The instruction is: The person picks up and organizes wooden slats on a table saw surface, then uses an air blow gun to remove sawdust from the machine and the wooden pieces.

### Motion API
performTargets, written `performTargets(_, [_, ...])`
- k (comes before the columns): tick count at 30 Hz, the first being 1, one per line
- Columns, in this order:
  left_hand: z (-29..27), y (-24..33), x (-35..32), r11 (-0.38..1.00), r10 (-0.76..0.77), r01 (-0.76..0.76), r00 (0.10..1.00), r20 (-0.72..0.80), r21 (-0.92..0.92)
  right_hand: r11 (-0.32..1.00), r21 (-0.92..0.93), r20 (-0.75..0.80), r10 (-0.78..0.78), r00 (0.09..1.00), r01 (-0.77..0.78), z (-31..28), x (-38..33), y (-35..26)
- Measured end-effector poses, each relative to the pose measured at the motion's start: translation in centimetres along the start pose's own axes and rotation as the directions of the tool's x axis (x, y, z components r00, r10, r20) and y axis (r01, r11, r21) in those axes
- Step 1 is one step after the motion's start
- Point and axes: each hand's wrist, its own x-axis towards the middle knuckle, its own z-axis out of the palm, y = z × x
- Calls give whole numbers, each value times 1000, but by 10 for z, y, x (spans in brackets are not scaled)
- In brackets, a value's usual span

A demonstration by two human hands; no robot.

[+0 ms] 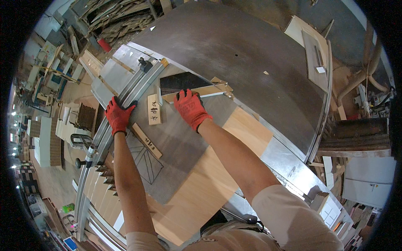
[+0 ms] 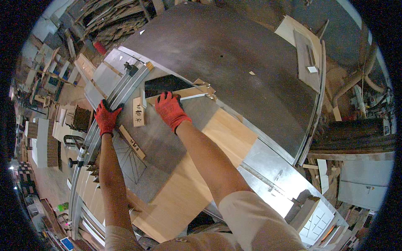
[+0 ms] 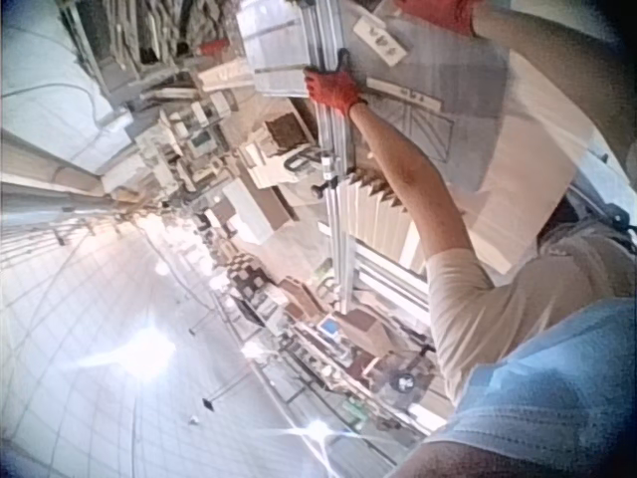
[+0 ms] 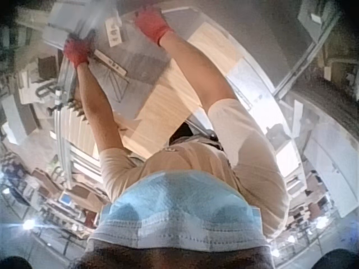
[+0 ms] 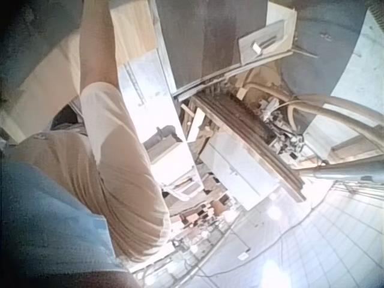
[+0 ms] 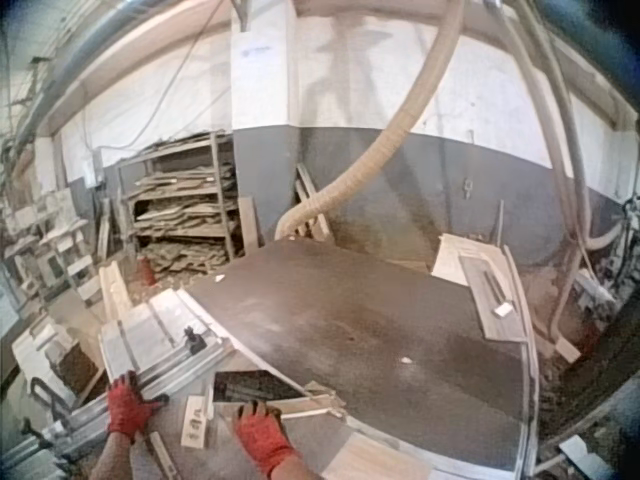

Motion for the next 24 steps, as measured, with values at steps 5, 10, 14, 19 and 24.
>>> performTargets(5, [5,-4,4,1000,-8,8,1000,2,8,994,104,94,17,995,-26,-4,3,2])
performTargets(10, [0,2,12,999,-49,49,998,43,-1,999,32,-18,7,1000,-7,0,0,7])
performTargets(14, [2,-4,15,998,-59,60,997,59,-15,999,52,34,7,999,-9,-5,1,5])
performTargets(19, [7,-1,15,999,-38,38,999,18,-1,995,91,-73,34,997,-27,2,-1,8])
performTargets(24, [5,-4,12,999,-44,45,999,31,-28,987,155,-7,45,999,-44,-7,-1,5])
